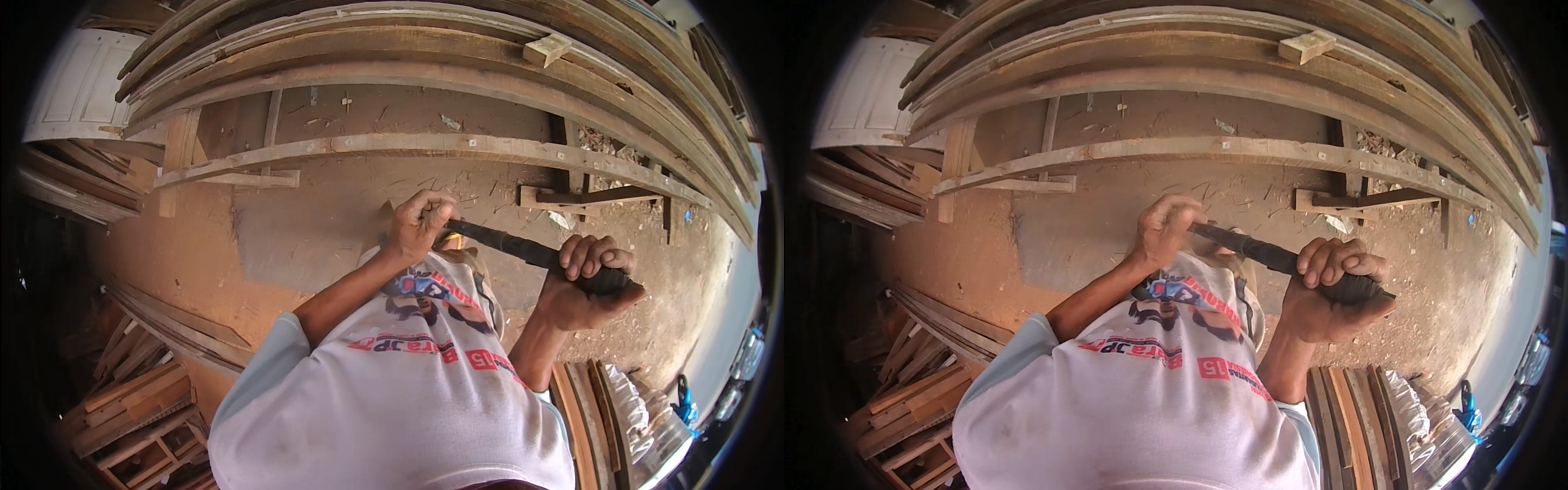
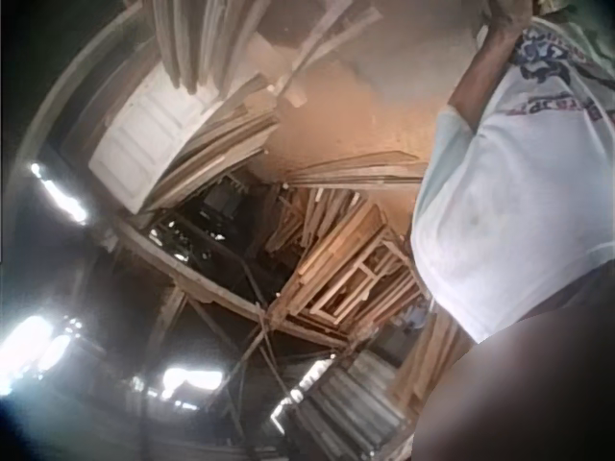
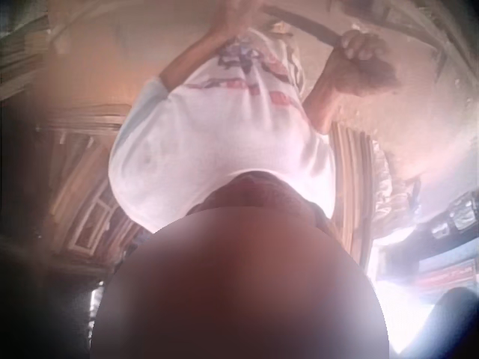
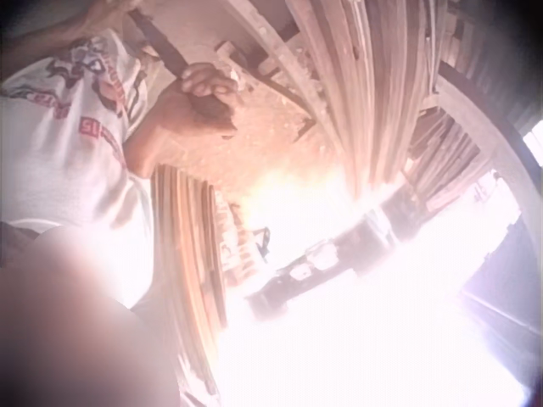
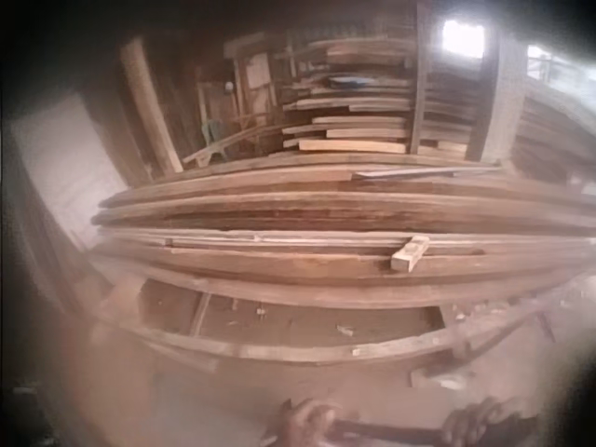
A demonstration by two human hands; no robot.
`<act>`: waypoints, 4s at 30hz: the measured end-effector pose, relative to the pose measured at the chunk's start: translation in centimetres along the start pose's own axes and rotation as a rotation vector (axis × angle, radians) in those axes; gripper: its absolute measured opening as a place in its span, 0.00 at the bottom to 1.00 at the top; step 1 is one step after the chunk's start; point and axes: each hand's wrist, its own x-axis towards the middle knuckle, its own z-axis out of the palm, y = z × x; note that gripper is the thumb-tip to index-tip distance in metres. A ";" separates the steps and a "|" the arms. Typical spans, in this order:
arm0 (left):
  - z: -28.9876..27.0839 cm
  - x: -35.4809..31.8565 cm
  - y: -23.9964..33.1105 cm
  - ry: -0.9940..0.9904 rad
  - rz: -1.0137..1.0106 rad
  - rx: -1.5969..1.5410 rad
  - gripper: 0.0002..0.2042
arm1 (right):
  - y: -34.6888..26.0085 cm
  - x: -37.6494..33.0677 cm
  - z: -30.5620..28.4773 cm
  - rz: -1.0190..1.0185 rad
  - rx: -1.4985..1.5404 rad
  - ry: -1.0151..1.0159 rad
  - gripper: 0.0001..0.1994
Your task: The person uses a hammer and pliers to remove nails and separate wooden planks from a large curved wooden frame. They repeatedly strike nails with the hammer, pull them out with pliers, and detach sections of the frame, placing the removed pieces aside.
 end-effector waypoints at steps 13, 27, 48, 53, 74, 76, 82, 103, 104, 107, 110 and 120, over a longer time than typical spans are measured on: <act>-9.4 9.1 2.1 -0.219 0.299 0.108 0.18 | 0.0 -10.3 1.3 0.904 -0.030 -0.137 0.58; -11.1 16.1 3.6 -0.401 0.614 0.647 0.38 | 8.3 -10.8 7.6 0.799 -1.394 0.200 0.26; -12.5 16.7 -2.8 -0.592 -0.037 1.051 0.29 | 9.8 -7.1 7.2 0.013 -1.066 0.024 0.20; -12.3 17.0 -2.8 -0.598 -0.009 1.058 0.30 | 11.7 -7.9 2.9 0.323 -1.391 0.105 0.24; -11.3 15.2 -1.2 -0.415 0.424 0.553 0.35 | 7.5 -6.8 9.6 0.597 -1.116 0.169 0.35; -9.9 13.8 1.2 -0.356 0.429 0.185 0.35 | 7.1 -7.3 9.9 0.638 -1.158 0.061 0.35; -8.5 14.1 0.8 -0.454 0.084 -0.177 0.19 | 5.5 -6.9 11.7 0.774 -1.066 -0.246 0.34; -9.7 10.5 0.6 -0.138 0.165 0.512 0.26 | 3.9 9.9 9.2 -0.025 -0.392 -0.132 0.11; -12.0 10.7 0.7 -0.031 0.175 0.634 0.27 | 4.9 10.3 9.6 -0.024 -0.431 -0.195 0.11; -18.6 11.2 -0.3 0.039 0.208 1.055 0.36 | 7.9 11.3 10.3 0.003 -0.747 -0.357 0.11; -22.5 11.0 -1.5 0.003 0.022 1.208 0.43 | 10.8 12.0 11.4 -0.029 -1.078 -0.531 0.10; -24.9 10.8 -5.4 -0.081 -0.029 1.217 0.40 | 16.9 11.8 15.3 -0.116 -1.130 -0.726 0.10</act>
